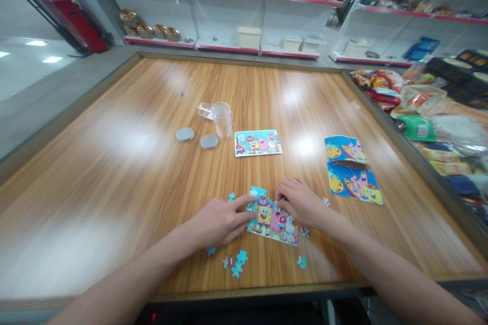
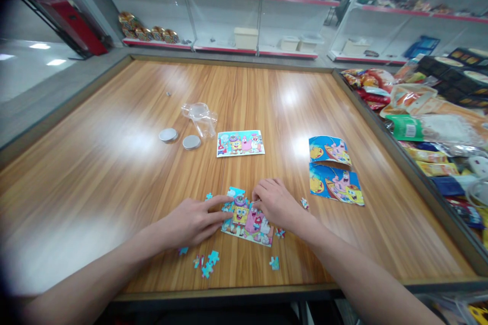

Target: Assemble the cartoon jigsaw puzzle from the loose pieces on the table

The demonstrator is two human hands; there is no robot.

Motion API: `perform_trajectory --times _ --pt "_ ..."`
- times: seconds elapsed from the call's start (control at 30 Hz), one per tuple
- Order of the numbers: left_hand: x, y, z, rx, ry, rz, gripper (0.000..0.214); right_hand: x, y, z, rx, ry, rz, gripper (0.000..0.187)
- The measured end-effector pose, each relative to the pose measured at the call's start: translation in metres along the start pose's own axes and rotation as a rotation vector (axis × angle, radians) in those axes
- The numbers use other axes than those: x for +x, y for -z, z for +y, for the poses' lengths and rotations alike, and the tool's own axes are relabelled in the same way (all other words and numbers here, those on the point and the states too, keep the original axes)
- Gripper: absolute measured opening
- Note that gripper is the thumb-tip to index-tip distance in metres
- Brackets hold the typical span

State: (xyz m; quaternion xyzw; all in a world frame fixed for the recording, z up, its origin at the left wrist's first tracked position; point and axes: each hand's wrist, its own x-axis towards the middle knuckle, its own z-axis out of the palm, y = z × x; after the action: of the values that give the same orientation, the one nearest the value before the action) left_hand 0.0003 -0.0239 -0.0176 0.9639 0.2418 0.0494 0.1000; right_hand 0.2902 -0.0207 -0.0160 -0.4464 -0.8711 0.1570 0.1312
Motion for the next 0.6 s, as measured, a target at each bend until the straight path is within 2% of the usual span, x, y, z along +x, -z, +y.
perform_trajectory --times 0.13,0.27,0.43,0.53,0.6 --pt "0.001 0.002 0.002 -0.003 0.000 0.004 0.031 0.000 0.000 -0.002 0.014 0.054 0.012 0.003" --pt "0.003 0.004 0.006 -0.004 0.008 0.009 0.032 -0.001 0.002 -0.006 0.025 0.143 0.001 0.016" --pt "0.004 0.005 0.007 0.012 0.016 -0.007 0.030 -0.003 0.002 -0.015 0.040 0.284 -0.055 0.021" --pt "0.003 0.006 0.006 0.013 0.009 -0.002 0.029 -0.002 0.003 -0.017 0.034 0.243 -0.012 0.034" --pt "0.003 0.007 0.005 0.011 -0.008 0.004 0.030 -0.002 0.005 -0.018 0.036 0.210 0.011 0.035"
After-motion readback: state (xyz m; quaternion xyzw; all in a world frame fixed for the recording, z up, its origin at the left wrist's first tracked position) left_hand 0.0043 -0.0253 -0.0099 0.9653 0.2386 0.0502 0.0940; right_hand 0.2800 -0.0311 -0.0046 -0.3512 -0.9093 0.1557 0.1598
